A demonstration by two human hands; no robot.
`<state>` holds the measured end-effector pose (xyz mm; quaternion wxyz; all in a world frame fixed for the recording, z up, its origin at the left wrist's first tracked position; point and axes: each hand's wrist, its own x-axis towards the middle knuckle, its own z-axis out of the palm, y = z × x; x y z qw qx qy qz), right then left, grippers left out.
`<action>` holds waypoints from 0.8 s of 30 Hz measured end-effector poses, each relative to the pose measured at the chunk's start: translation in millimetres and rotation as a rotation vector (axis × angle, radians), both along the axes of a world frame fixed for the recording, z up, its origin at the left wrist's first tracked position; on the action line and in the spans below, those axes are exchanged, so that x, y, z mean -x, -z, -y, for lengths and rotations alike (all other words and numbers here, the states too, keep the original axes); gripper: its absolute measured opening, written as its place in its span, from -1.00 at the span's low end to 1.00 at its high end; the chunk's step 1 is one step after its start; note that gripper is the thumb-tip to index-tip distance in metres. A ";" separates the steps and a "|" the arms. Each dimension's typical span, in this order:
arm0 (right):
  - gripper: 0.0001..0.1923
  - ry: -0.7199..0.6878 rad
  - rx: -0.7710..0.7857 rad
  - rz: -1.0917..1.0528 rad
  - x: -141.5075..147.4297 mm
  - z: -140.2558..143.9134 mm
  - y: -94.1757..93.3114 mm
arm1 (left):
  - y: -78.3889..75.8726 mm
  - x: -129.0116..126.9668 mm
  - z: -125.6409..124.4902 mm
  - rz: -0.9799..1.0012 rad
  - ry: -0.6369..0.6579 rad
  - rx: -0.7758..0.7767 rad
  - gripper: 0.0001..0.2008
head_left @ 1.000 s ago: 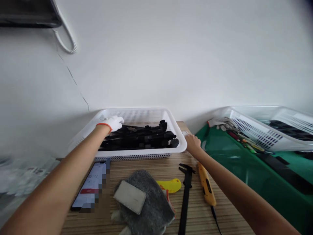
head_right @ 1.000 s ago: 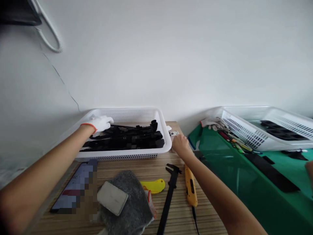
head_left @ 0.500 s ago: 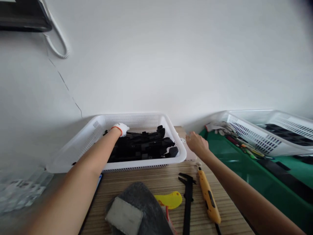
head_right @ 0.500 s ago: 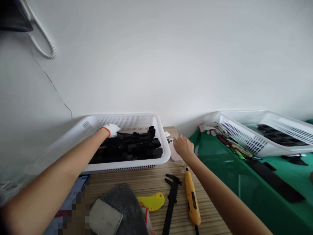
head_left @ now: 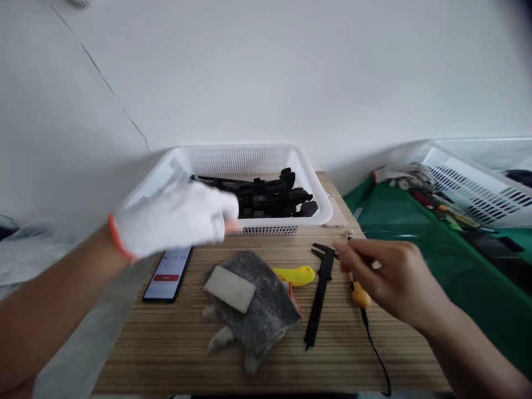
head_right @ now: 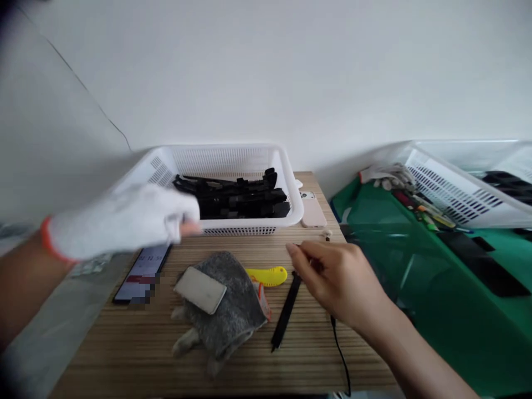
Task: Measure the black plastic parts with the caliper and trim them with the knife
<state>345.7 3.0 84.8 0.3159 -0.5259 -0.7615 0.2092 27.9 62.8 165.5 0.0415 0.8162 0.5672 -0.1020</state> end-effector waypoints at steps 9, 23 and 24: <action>-0.64 -0.635 0.112 0.389 57.9 20.8 66.0 | 130.0 16.4 75.2 0.080 0.248 0.244 -0.09; -0.67 -0.115 0.420 0.341 69.0 13.7 58.8 | 110.9 19.0 46.7 -0.053 0.086 -0.130 -0.52; -0.69 -0.139 0.472 0.323 73.5 15.7 61.0 | 112.0 15.2 46.2 -0.090 0.007 -0.159 -0.54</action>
